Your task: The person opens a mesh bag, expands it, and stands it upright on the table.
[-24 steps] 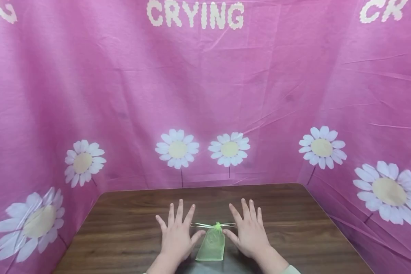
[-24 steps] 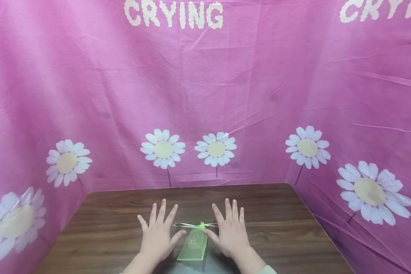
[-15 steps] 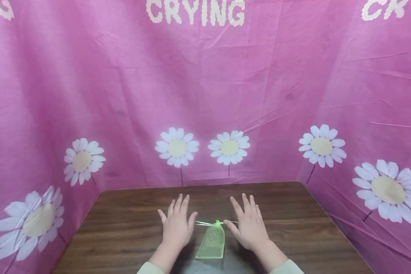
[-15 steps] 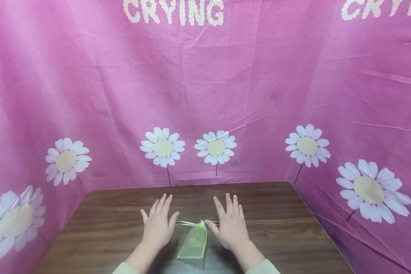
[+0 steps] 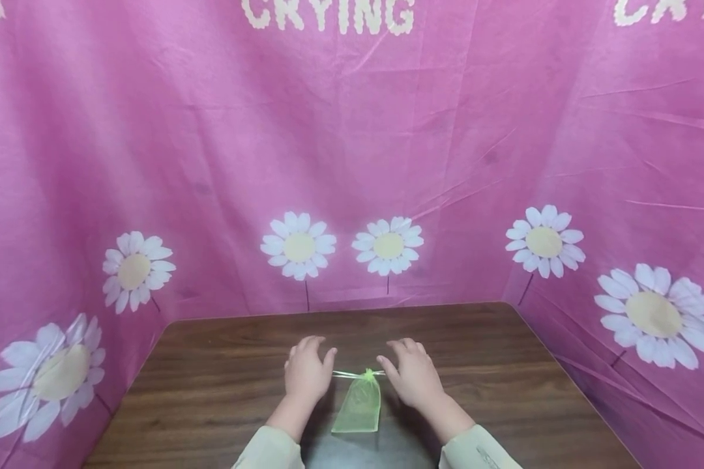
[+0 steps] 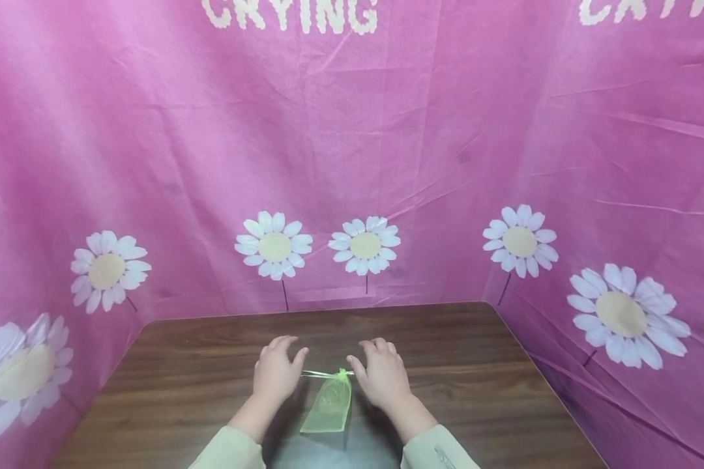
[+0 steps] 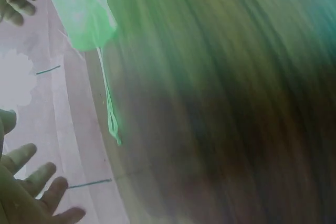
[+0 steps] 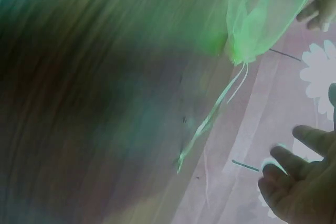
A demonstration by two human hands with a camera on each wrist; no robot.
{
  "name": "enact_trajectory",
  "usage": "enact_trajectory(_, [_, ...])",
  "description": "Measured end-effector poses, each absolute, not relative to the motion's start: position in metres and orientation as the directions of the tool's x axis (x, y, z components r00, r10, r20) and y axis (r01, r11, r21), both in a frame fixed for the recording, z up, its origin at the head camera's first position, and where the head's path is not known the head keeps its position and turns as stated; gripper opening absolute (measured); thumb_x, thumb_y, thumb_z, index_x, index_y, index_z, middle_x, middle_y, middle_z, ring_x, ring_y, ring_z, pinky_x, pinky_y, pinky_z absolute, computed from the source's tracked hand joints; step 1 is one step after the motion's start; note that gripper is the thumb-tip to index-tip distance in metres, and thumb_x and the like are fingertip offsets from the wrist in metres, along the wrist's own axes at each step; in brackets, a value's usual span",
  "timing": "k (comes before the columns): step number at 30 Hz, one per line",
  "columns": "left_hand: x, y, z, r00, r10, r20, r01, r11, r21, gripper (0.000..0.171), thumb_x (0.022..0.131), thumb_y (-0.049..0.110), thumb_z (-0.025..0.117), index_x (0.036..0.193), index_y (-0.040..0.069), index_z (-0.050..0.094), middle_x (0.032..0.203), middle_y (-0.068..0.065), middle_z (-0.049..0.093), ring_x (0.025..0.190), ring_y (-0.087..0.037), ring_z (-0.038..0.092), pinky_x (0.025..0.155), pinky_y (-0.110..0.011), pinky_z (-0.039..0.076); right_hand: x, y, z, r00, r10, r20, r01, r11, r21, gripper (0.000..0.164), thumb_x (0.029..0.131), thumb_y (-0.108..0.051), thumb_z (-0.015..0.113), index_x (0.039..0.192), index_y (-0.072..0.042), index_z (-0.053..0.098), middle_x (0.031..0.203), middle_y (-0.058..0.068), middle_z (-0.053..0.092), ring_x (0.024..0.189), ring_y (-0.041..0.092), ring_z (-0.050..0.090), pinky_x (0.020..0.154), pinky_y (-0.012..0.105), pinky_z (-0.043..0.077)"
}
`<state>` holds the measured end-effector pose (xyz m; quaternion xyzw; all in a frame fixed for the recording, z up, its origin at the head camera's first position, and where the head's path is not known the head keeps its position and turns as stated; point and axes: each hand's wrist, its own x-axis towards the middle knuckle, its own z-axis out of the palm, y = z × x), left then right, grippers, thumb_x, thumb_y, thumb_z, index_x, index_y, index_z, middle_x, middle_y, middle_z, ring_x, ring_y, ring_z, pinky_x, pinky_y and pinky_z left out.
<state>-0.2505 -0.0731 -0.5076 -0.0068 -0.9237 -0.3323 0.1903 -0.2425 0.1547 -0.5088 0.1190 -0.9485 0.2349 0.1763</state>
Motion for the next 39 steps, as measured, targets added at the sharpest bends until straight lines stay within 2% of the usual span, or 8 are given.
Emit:
enact_trajectory(7, [-0.257, -0.061, -0.509, -0.975, -0.134, 0.176, 0.038, 0.684, 0.728, 0.035, 0.099, 0.027, 0.073, 0.125, 0.004, 0.073, 0.119, -0.016, 0.073, 0.11, -0.039, 0.069, 0.087, -0.056, 0.056, -0.251, 0.147, -0.509, -0.934, -0.126, 0.335, -0.285, 0.827, -0.484, 0.026, 0.1, -0.023, 0.071, 0.112, 0.0, 0.075, 0.104, 0.015, 0.075, 0.103, 0.038, 0.07, 0.091, 0.054, 0.055])
enact_trajectory(11, [-0.259, -0.057, -0.514, -0.983, -0.119, 0.14, 0.032, 0.641, 0.767, 0.031, 0.099, 0.023, 0.072, 0.121, 0.002, 0.073, 0.104, -0.011, 0.076, 0.098, -0.032, 0.072, 0.083, -0.05, 0.057, -0.252, 0.145, -0.511, -0.941, -0.13, 0.313, -0.285, 0.806, -0.52, 0.018, 0.1, -0.018, 0.071, 0.106, -0.001, 0.076, 0.099, 0.012, 0.076, 0.096, 0.034, 0.073, 0.086, 0.052, 0.058])
enact_trajectory(15, [-0.26, -0.053, -0.52, -0.986, -0.107, 0.124, 0.029, 0.63, 0.776, 0.026, 0.099, 0.021, 0.072, 0.117, 0.002, 0.075, 0.099, -0.009, 0.076, 0.094, -0.03, 0.072, 0.08, -0.048, 0.058, -0.252, 0.142, -0.512, -0.95, -0.139, 0.281, -0.278, 0.788, -0.549, 0.012, 0.099, -0.016, 0.071, 0.099, -0.005, 0.077, 0.093, 0.008, 0.077, 0.089, 0.029, 0.074, 0.08, 0.05, 0.059])
enact_trajectory(27, [-0.255, -0.038, -0.526, -0.995, -0.089, 0.056, -0.011, 0.62, 0.784, 0.016, 0.098, 0.019, 0.072, 0.105, 0.005, 0.077, 0.1, -0.009, 0.077, 0.095, -0.031, 0.073, 0.081, -0.05, 0.057, -0.25, 0.138, -0.512, -0.964, -0.149, 0.22, -0.25, 0.794, -0.555, 0.012, 0.098, -0.017, 0.073, 0.092, -0.008, 0.078, 0.086, 0.003, 0.076, 0.081, 0.024, 0.072, 0.074, 0.046, 0.058])
enact_trajectory(39, [-0.254, -0.034, -0.527, -0.997, -0.076, 0.015, -0.035, 0.613, 0.789, 0.014, 0.098, 0.018, 0.071, 0.101, 0.005, 0.076, 0.099, -0.009, 0.076, 0.093, -0.03, 0.071, 0.08, -0.049, 0.057, -0.249, 0.135, -0.517, -0.977, -0.129, 0.169, -0.204, 0.796, -0.57, 0.014, 0.097, -0.018, 0.072, 0.088, -0.009, 0.078, 0.083, 0.001, 0.074, 0.075, 0.018, 0.067, 0.07, 0.044, 0.055])
